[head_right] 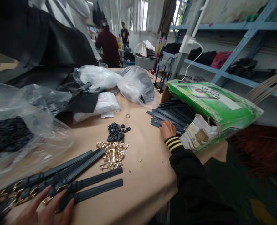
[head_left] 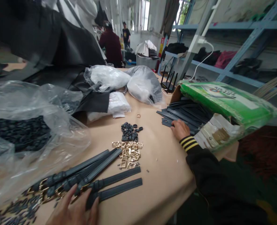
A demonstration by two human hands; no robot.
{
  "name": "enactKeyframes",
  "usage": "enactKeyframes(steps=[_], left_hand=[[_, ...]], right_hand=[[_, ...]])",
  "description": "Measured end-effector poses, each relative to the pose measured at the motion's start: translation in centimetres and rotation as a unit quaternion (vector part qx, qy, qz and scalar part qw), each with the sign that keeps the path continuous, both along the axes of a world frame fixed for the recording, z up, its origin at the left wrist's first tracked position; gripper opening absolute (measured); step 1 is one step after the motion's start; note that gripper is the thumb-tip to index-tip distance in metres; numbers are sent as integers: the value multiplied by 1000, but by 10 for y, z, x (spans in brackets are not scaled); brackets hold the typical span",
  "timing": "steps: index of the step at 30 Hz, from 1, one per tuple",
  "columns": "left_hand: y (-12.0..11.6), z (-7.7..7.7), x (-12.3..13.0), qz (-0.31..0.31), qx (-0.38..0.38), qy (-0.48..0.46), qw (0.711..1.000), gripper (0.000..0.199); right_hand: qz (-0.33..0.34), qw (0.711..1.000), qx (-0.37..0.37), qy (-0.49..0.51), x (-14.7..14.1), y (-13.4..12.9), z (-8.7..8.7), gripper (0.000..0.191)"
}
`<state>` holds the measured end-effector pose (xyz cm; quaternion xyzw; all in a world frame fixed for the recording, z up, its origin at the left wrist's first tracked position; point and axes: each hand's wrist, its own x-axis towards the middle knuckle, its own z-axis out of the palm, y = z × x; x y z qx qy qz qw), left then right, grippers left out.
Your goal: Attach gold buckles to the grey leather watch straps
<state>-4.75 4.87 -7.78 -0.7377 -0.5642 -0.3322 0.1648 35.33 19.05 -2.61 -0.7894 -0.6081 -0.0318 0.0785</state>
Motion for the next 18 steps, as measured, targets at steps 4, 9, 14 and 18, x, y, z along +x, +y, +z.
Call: enactKeyframes(steps=[4, 9, 14, 18], left_hand=[[-6, 13, 14, -10, 14, 52, 998, 19], [-21, 14, 23, -68, 11, -29, 997, 25], [-40, 45, 56, -80, -285, -319, 900, 24], [-38, 64, 78, -85, -439, -572, 688, 26]], right_hand=[[5, 1000, -28, -11, -2, 6, 1, 15], [69, 997, -46, 1, -15, -7, 23, 11], [232, 967, 3, 104, -76, -68, 56, 9], [394, 834, -148, 358, -132, -120, 55, 5]])
